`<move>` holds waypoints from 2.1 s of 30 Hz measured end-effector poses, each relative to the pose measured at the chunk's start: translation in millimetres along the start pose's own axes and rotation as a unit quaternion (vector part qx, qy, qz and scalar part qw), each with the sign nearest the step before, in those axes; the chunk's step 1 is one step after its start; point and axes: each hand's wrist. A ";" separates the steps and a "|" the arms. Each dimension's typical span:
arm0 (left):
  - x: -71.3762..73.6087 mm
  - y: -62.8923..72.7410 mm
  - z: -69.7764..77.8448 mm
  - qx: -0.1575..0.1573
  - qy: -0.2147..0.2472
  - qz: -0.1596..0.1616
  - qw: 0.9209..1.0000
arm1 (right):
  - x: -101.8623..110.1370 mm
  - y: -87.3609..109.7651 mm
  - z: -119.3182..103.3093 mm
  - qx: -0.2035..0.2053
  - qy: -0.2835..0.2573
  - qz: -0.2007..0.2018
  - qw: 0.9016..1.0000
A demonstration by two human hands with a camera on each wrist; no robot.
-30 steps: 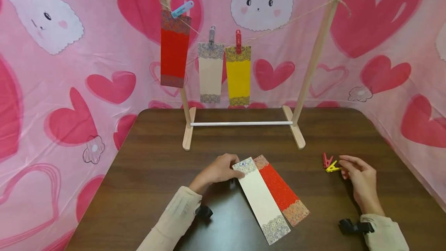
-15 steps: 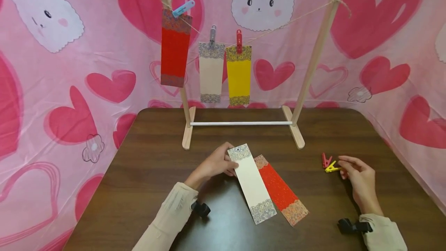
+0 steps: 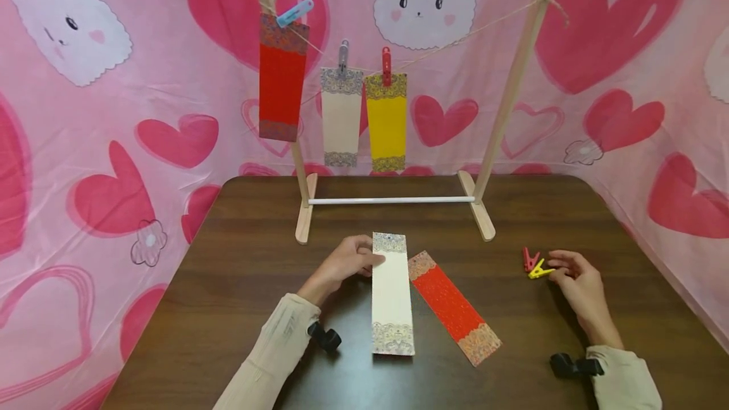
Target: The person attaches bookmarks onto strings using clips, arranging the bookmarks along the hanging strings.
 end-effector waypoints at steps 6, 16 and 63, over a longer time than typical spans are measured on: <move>0.2 -3.2 -9.1 0.018 -0.021 -0.005 1.000 | 2.8 1.1 -1.8 0.017 0.050 -0.019 0.998; -1.2 -4.5 -12.1 0.016 -0.032 -0.001 0.999 | 7.7 0.9 -5.2 0.025 0.069 -0.016 0.997; 30.2 11.9 73.7 -0.151 -0.043 0.144 0.977 | 17.5 -24.3 -130.3 0.213 0.082 -0.025 0.973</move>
Point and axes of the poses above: each hand's wrist, its own y-axis away from the middle knuckle, its own x-axis out of the back of the hand, z = x × y, and after that the axes turned 6 degrees about -y, right-handed
